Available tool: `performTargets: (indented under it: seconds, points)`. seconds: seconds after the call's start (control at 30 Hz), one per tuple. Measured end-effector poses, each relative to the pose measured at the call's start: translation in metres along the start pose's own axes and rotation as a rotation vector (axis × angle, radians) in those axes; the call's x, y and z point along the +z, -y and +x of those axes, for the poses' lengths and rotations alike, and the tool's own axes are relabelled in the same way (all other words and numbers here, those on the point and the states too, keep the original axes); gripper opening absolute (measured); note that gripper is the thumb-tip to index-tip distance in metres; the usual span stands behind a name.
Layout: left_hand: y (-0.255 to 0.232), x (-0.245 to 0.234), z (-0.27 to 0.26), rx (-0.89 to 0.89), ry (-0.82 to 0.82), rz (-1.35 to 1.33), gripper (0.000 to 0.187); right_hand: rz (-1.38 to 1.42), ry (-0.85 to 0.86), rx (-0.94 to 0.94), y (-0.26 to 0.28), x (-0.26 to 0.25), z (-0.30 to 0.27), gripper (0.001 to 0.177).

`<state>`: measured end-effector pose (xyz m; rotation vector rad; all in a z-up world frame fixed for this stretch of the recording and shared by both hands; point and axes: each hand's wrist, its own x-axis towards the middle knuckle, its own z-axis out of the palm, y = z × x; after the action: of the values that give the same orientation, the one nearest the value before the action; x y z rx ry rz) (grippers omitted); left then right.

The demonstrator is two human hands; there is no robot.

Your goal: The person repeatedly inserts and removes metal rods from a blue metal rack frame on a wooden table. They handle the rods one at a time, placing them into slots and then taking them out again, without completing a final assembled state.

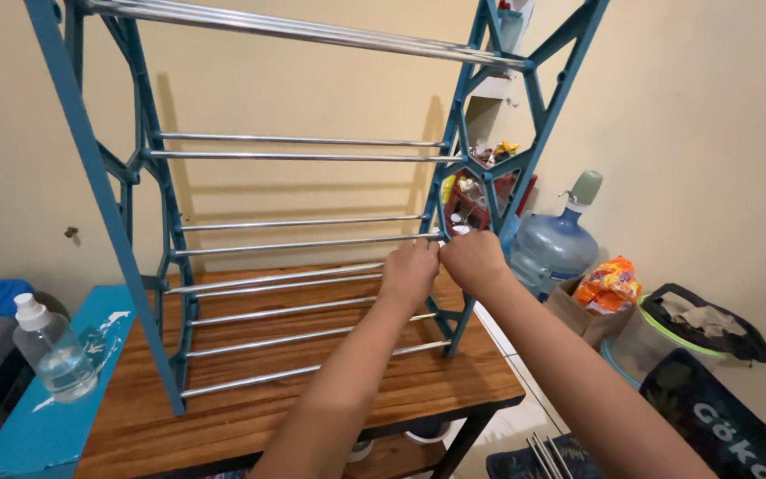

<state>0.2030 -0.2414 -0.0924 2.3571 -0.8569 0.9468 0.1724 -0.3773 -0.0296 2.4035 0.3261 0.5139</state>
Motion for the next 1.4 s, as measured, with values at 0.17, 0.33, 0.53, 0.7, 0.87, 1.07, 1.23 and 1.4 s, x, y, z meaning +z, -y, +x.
performTargets:
  seconds: [0.17,0.33,0.53,0.7,0.87,1.07,1.23,1.4]
  points:
    - [0.019,0.024,0.002,0.047,-0.073,-0.076,0.008,0.038,-0.002,0.037,-0.004,0.013,0.011,0.014]
    - [0.035,0.044,0.007,0.192,-0.065,-0.012,0.014,-0.033,-0.003,0.066,-0.003,0.015,0.01,0.015]
    - [0.039,0.033,0.011,0.153,0.03,-0.122,0.016,-0.03,-0.023,0.059,0.0,0.007,0.004,0.016]
    - [0.034,0.008,0.017,0.06,0.179,-0.222,0.015,-0.035,0.001,0.066,0.002,-0.002,0.003,0.015]
    - [0.034,-0.006,0.026,-0.021,0.3,-0.297,0.021,-0.068,0.028,0.059,0.003,-0.005,0.002,0.015]
    - [0.03,0.005,0.019,0.035,0.237,-0.165,0.014,-0.052,0.06,0.065,0.003,-0.009,0.001,0.016]
    - [0.024,0.037,-0.004,0.252,-0.18,0.094,0.006,-0.041,0.061,0.046,0.004,-0.014,-0.001,0.016]
    - [0.033,0.056,0.005,0.283,-0.141,0.025,0.011,-0.049,0.089,0.051,0.005,-0.019,-0.002,0.018]
